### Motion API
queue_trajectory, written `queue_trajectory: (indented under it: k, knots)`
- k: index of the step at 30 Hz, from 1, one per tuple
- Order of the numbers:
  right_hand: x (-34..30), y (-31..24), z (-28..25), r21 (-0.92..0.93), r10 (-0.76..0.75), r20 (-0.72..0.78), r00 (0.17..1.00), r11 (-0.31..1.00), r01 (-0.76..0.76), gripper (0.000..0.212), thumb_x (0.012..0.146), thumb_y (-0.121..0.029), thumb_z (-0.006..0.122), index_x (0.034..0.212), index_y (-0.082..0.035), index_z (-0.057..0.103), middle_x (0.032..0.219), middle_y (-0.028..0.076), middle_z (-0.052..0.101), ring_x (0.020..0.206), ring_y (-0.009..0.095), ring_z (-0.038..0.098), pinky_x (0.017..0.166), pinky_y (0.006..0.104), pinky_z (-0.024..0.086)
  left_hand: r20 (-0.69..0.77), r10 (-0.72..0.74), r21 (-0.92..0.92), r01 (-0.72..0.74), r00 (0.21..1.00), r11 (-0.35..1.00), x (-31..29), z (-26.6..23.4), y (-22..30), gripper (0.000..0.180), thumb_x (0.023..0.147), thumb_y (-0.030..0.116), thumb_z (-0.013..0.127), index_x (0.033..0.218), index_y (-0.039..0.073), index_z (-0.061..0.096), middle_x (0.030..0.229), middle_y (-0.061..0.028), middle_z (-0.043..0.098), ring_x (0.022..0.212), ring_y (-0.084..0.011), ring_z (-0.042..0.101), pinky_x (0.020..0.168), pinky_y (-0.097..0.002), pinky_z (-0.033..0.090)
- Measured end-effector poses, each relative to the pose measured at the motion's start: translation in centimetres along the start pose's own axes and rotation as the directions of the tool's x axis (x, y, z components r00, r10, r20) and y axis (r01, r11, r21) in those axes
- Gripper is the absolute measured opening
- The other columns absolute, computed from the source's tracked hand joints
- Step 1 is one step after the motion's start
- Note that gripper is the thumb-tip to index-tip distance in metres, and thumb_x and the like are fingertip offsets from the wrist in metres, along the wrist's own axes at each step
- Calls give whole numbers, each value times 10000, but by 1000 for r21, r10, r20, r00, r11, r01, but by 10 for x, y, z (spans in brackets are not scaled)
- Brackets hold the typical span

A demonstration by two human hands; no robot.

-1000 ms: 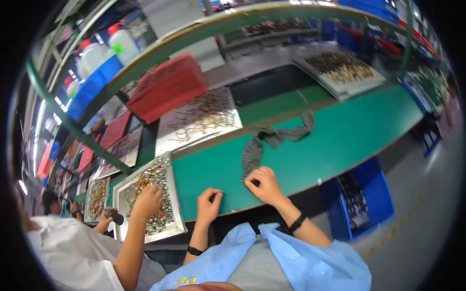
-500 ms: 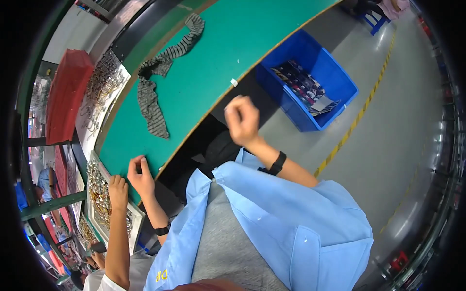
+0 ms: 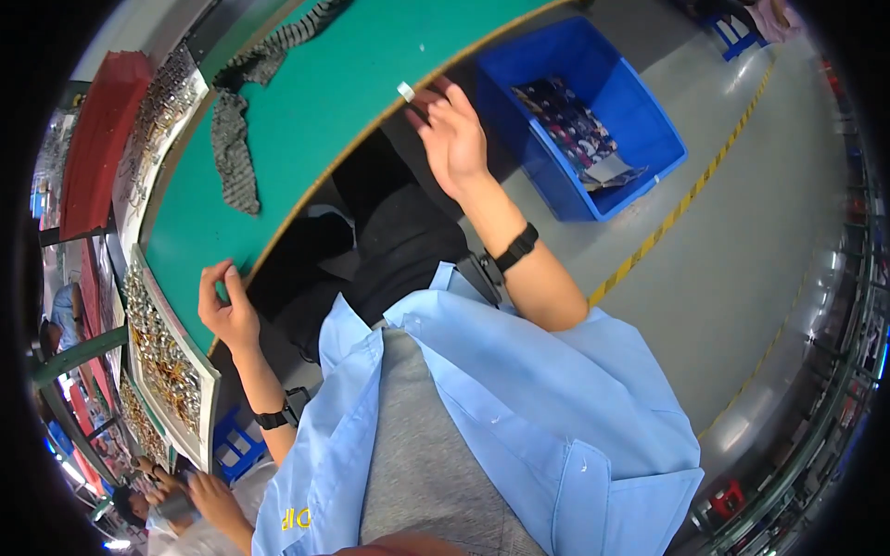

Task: The person peels a strip of tape from the table and wraps it around their fingers before picking up a wire and a potentiometer. They apply glue from a bottle to the potentiometer terminals and join the wire to them by hand.

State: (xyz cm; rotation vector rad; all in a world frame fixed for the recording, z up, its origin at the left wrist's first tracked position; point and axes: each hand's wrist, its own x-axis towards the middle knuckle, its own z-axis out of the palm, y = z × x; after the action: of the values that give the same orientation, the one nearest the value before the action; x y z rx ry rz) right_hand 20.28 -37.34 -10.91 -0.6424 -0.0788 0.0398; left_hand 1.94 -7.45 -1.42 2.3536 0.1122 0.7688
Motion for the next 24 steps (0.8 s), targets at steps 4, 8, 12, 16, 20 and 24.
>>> queue_trajectory:
  k: [4, 8, 12, 16, 20, 24]
  knots:
    - [-10, 5, 7, 184, 128, 86, 988, 972, -143, 413, 935, -89, 509, 1338, -2, 513, 1324, 135, 561, 1267, 245, 500, 1070, 398, 392, 111, 167, 34, -172, 980, 985, -18, 25, 21, 71, 875, -66, 615, 914, -24, 657, 801, -77, 632, 712, -161, 555, 668, -280, 438]
    - [-18, -5, 15, 146, 75, 73, 995, 986, -85, 420, 934, -79, 509, 1344, 5, 526, 1317, 123, 569, 1256, 223, 505, 1037, 374, 399, 170, 217, -83, -205, 961, 975, -25, 52, 31, 98, 859, -97, 611, 915, -31, 657, 781, -90, 630, 706, -181, 562, 651, -281, 434]
    - [-18, 17, 13, 115, 0, 8, 1000, 993, -1, 363, 942, -67, 523, 1294, 9, 570, 1252, 101, 610, 1182, 193, 549, 979, 340, 420, 282, 189, -223, -128, 941, 966, -34, 69, 38, 114, 876, -102, 600, 965, -55, 653, 810, -87, 611, 721, -165, 547, 647, -258, 421]
    - [-12, 29, 10, 49, -54, -55, 997, 997, 56, 268, 953, -59, 560, 1204, 18, 611, 1127, 84, 660, 1045, 165, 606, 903, 308, 452, 376, 212, -295, -100, 902, 950, -31, 87, 41, 128, 884, -105, 592, 992, -68, 649, 829, -91, 604, 725, -156, 541, 646, -250, 419]
    - [-2, 26, 7, -20, -65, -46, 997, 998, 64, 168, 955, -69, 605, 1092, 24, 633, 990, 75, 683, 912, 143, 630, 826, 279, 473, 421, 236, -332, -93, 876, 939, -30, 104, 46, 135, 882, -111, 590, 996, -69, 648, 832, -98, 608, 723, -160, 544, 647, -255, 424]
    - [1, 21, -3, -131, -65, -9, 998, 989, 63, 111, 943, -74, 629, 993, 25, 641, 889, 72, 676, 834, 132, 628, 783, 264, 478, 444, 236, -347, -77, 864, 935, -33, 112, 46, 137, 881, -114, 590, 996, -66, 647, 831, -101, 610, 725, -164, 548, 651, -259, 428]
